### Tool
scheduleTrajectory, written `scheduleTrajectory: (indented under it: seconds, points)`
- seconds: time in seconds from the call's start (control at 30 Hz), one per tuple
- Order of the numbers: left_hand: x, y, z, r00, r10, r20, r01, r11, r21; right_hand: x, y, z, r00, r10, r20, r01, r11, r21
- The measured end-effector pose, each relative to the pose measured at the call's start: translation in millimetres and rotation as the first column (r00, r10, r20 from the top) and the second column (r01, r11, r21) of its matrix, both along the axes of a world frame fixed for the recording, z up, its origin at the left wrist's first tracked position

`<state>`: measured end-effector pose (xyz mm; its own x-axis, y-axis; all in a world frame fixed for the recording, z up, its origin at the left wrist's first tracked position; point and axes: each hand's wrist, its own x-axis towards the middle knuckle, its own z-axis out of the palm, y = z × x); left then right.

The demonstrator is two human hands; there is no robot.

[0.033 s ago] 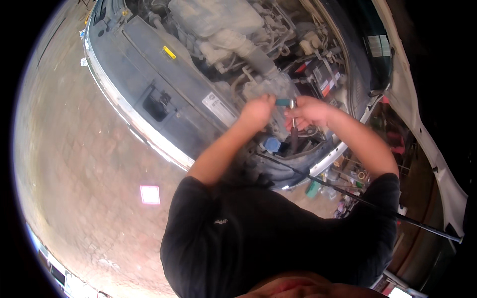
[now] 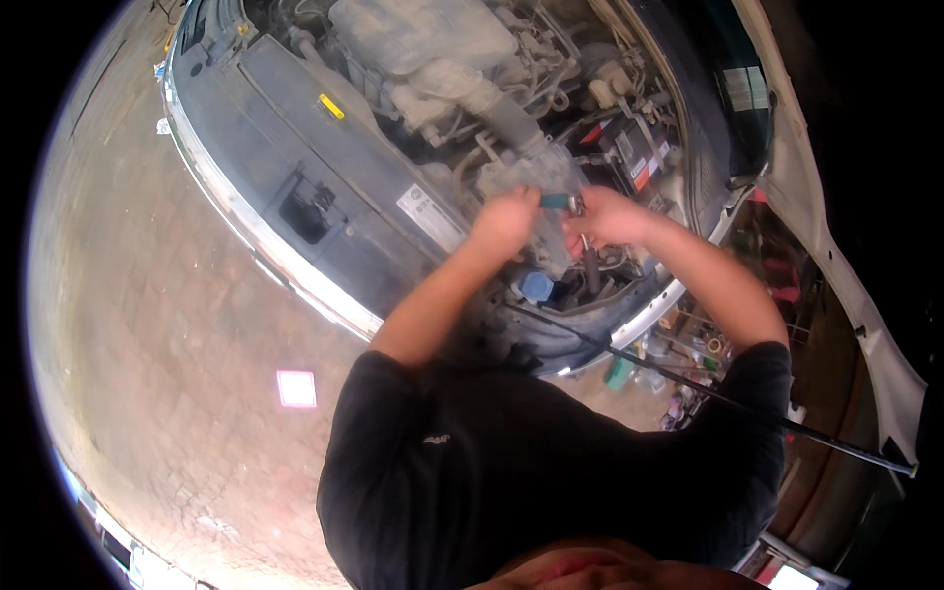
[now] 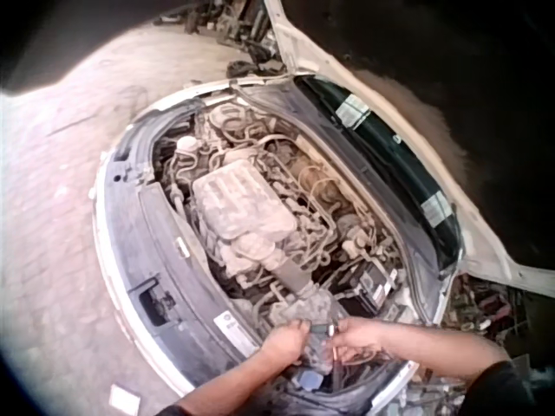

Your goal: The person selects a socket wrench from a toolbox and uses it to tighten bolts on the engine cover of a white car. They then use a screwdriver to adjust components within the engine bay, specifically near the battery area.

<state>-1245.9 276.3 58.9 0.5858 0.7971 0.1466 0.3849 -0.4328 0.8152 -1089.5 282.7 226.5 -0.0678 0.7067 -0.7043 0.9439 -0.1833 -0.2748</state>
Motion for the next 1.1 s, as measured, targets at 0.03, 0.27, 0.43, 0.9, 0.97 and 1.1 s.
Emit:
scheduleTrajectory:
  seconds: [0.03,0.27,0.43,0.9,0.97,1.1]
  points:
    - [0.5,0.6,-0.9,1.0,-0.008,-0.005,0.008,1.0,-0.012,4.3,-2.9,-5.2,0.957,0.265,0.119,-0.282,0.946,0.162]
    - [-0.3,-2.3,-4.8,0.999,-0.006,0.041,0.006,1.0,0.01,10.0,-6.9,-10.4,0.871,0.435,0.23,-0.491,0.796,0.354]
    - [-1.1,-3.7,-1.5,0.999,0.032,0.032,-0.03,0.999,-0.044,4.5,-7.3,-6.5,0.888,0.4,0.228,-0.453,0.848,0.276]
    - [1.8,-5.4,-1.0,0.996,0.054,0.076,-0.059,0.996,0.063,10.7,3.9,-11.0,0.52,0.631,0.575,-0.851,0.329,0.409]
    - [1.6,-4.6,2.2,0.997,0.058,0.053,-0.06,0.997,0.049,11.6,3.5,-9.6,0.658,0.628,0.415,-0.75,0.497,0.436]
    - [2.0,-0.6,1.3,0.998,0.058,-0.023,-0.058,0.998,0.009,-15.2,14.6,13.4,0.766,-0.642,-0.043,0.552,0.69,-0.469]
